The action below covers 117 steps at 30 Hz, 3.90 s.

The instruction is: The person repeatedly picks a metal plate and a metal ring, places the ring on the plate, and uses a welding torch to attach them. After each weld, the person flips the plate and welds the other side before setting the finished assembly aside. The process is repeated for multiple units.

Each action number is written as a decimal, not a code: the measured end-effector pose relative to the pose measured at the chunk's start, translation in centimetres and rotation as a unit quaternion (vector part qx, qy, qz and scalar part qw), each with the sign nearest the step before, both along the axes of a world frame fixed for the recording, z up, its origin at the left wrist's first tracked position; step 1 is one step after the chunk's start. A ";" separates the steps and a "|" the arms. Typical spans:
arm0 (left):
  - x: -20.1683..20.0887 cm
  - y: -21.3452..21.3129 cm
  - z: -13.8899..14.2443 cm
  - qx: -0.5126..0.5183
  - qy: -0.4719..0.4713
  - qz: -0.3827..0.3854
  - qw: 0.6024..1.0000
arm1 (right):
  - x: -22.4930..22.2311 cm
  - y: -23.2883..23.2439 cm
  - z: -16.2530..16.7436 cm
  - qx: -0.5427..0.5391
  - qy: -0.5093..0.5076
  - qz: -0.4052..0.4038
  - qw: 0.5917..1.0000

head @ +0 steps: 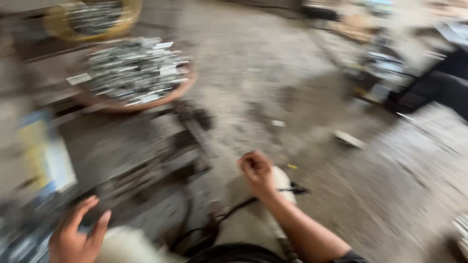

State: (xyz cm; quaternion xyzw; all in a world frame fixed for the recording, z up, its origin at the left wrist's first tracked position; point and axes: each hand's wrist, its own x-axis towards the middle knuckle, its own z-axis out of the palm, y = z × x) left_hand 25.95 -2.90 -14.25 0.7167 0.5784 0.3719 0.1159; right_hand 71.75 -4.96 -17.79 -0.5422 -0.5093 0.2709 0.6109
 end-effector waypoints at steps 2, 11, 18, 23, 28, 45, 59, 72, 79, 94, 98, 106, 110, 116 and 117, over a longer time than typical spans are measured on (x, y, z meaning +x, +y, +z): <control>-6.1 -2.7 2.1 -0.002 -0.005 0.091 0.996 | -4.2 3.7 0.9 0.000 -0.014 0.035 0.999; -21.1 -13.6 10.2 0.082 0.203 0.407 0.887 | -17.1 9.3 -3.5 -0.076 -0.221 0.141 0.962; -27.2 -15.8 10.9 -0.190 0.123 0.631 0.742 | -16.2 11.0 -8.3 -0.131 -0.279 0.179 0.935; -30.4 -17.5 12.0 -0.196 0.044 0.596 0.777 | -15.9 11.4 -9.7 -0.091 -0.258 0.177 0.945; -30.5 -14.0 13.9 -0.335 0.026 0.553 0.762 | -16.2 11.4 -9.3 -0.124 -0.275 0.187 0.935; -9.5 0.6 10.0 -0.087 -0.650 -0.087 0.750 | -15.7 12.5 -6.5 -0.112 -0.274 0.165 0.941; 6.8 5.5 -3.8 -0.068 0.211 -0.083 0.972 | -15.4 13.3 -3.5 -0.107 -0.153 0.142 0.972; -0.1 8.5 0.4 -0.033 0.070 0.195 0.978 | -16.3 16.5 -6.0 -0.143 0.094 0.202 0.964; 6.2 7.9 -8.8 -0.065 0.013 0.097 0.993 | -17.3 14.9 -3.4 -0.319 0.011 0.264 0.910; 12.9 15.2 4.0 -0.030 -0.006 -0.029 0.999 | -16.8 14.3 -1.9 -0.196 -0.043 0.286 0.937; 19.7 26.2 6.8 -0.012 -0.007 -0.104 0.995 | -16.7 14.8 -2.3 -0.239 0.044 0.267 0.933; 30.6 40.2 5.0 -0.178 0.180 0.074 0.965 | -15.6 15.8 -4.6 -0.202 0.098 0.222 0.949; 31.4 41.6 3.7 -0.252 0.087 0.080 0.960 | -15.4 16.4 -5.7 -0.196 0.165 0.215 0.942; 28.6 41.9 3.8 -0.341 -0.387 -0.007 0.857 | -15.6 16.3 -6.3 -0.203 0.225 0.211 0.929; 28.1 41.0 3.8 -0.325 -0.419 0.002 0.848 | -15.5 16.2 -6.1 -0.198 0.217 0.211 0.932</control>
